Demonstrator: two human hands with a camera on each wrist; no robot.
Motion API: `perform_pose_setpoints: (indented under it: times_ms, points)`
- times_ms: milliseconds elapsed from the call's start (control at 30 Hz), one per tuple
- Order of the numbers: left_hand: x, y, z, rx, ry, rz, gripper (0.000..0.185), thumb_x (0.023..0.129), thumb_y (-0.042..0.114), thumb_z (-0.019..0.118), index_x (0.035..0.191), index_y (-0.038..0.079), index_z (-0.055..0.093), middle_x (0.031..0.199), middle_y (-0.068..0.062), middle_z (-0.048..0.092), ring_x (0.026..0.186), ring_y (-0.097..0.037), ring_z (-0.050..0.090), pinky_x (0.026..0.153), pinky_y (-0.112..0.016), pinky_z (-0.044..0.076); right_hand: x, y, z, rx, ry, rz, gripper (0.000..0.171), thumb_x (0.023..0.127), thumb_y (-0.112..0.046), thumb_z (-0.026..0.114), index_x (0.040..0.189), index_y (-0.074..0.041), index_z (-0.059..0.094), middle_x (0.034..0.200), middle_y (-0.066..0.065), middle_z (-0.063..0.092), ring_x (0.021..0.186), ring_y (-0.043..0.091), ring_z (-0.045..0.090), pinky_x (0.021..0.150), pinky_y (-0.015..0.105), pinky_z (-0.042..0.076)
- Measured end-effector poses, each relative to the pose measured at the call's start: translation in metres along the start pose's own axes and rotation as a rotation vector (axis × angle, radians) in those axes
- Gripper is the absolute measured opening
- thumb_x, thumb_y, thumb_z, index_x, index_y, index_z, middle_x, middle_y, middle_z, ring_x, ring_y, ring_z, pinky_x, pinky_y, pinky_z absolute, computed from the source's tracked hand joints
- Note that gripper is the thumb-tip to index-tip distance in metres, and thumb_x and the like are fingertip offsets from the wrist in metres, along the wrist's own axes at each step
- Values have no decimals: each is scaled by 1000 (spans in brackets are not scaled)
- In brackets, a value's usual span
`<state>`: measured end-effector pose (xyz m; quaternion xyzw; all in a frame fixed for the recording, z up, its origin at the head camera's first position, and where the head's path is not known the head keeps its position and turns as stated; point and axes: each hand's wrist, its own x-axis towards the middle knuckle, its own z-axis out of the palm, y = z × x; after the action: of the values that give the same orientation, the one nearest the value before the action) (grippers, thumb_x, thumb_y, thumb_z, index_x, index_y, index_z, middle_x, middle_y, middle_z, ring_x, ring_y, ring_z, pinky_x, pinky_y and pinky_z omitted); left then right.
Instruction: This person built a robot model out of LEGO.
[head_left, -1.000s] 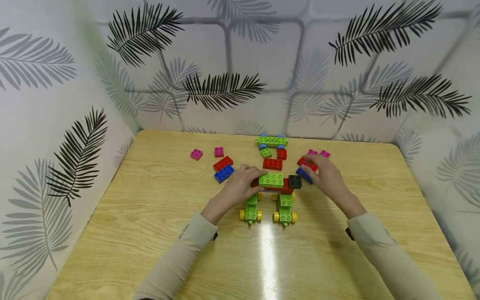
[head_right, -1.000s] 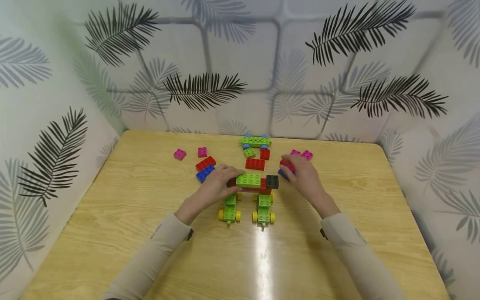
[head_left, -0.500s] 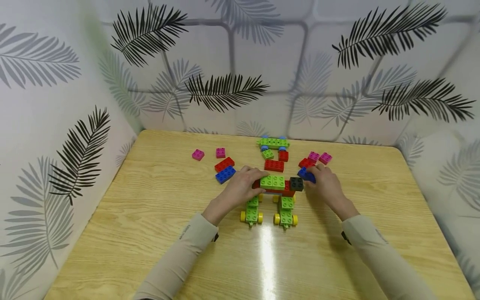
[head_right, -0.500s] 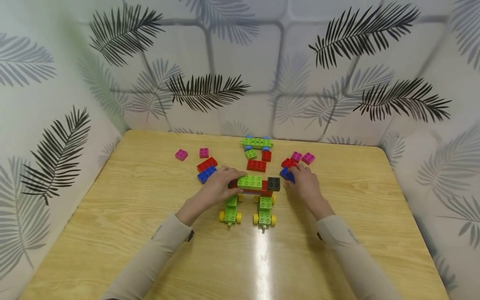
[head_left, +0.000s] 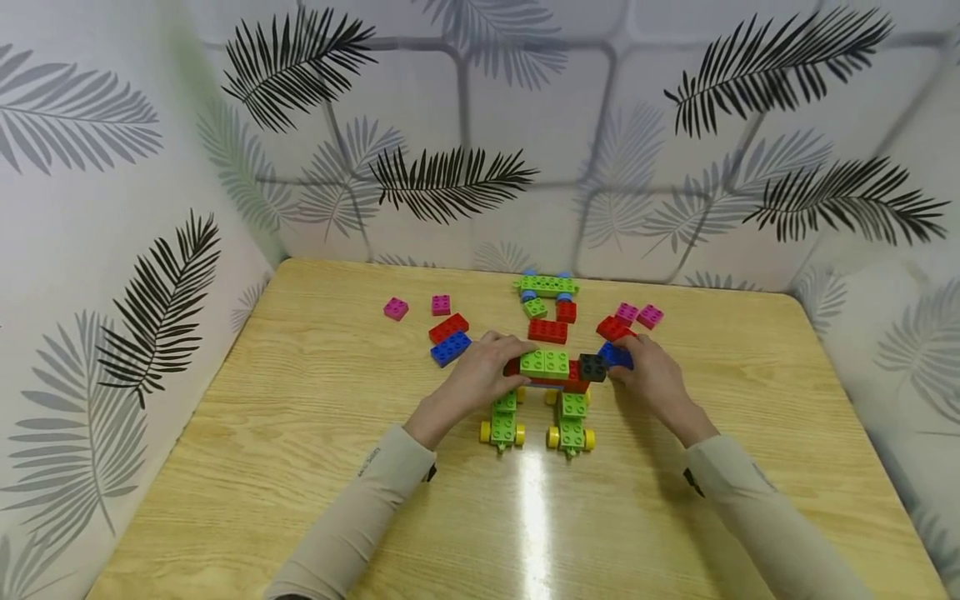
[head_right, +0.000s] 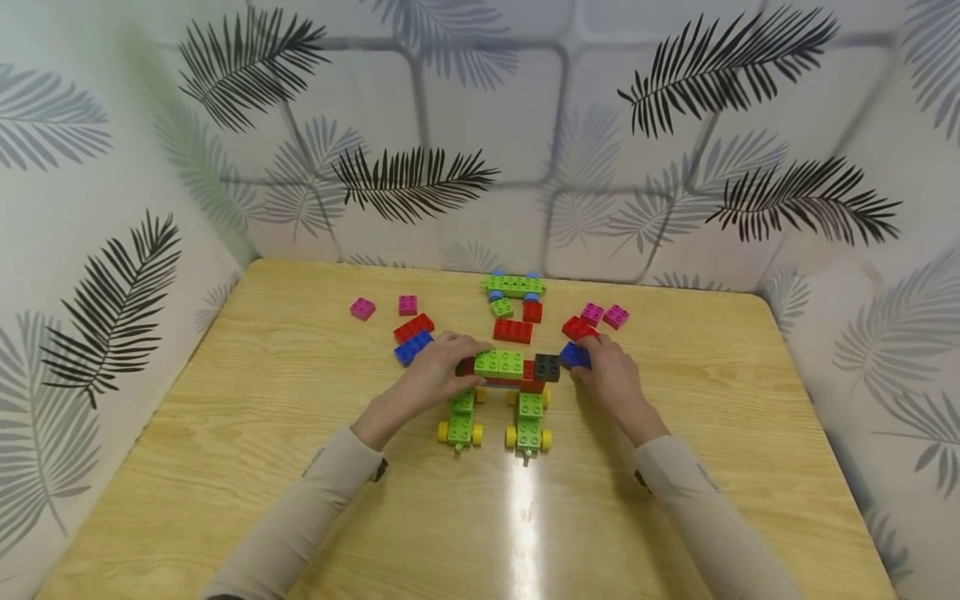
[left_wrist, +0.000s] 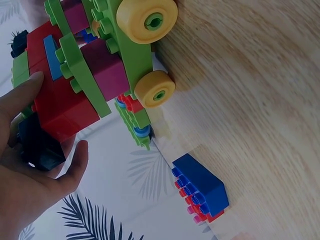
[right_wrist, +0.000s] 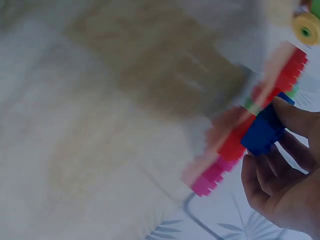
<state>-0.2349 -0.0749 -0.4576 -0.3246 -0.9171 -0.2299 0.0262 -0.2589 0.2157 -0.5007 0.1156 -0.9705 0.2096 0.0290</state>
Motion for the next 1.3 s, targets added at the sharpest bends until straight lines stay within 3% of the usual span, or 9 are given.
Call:
perform_pose_setpoints:
  times_ms: [133,267,367,533,700,900,1300]
  points:
    - [1,0,0,-46,-16,-18,48,87,25,73,132,12,59,124,-4,62,106,-22,53,87,-35,47,2,-13,-21,112,136,-76,41,87,-12,73,123,3,59,114,25,59,101,41,59,82,56,50]
    - [3,-1,0,-96,-23,-45,49,86,23,74,131,11,59,124,-4,62,106,-22,52,88,-36,48,0,-42,-48,235,244,-208,42,87,-11,72,125,1,60,114,22,61,99,37,61,78,53,52]
    - [3,-2,1,-130,-43,-87,51,86,27,74,133,13,57,127,-3,60,110,-21,50,90,-35,47,-4,-67,-58,278,239,-330,41,85,-10,73,124,-2,62,114,17,62,100,32,61,79,50,52]
    - [5,-2,-2,-227,-55,-165,50,87,32,72,131,14,58,129,-2,57,118,-22,47,94,-39,45,-10,-95,-57,272,142,-496,42,82,-7,75,123,-6,65,114,13,61,101,27,58,78,43,54]
    - [5,-2,-4,-273,-41,-187,46,86,32,74,124,10,61,117,-4,61,113,-23,49,92,-39,46,-13,-104,-45,214,74,-533,44,82,-5,75,124,-10,65,116,12,61,104,29,57,81,43,54]
    - [4,-6,0,-292,-23,-167,38,84,30,75,114,9,63,104,-3,61,103,-23,52,85,-37,46,-8,-104,-35,158,62,-566,41,82,-10,76,122,-10,67,114,10,62,101,27,59,82,41,52]
    - [5,-8,3,-372,-19,-187,40,86,27,75,118,7,62,112,-5,61,102,-21,54,86,-36,48,-3,-104,-37,129,72,-600,41,78,-7,79,118,-5,69,101,8,65,86,22,60,72,34,54]
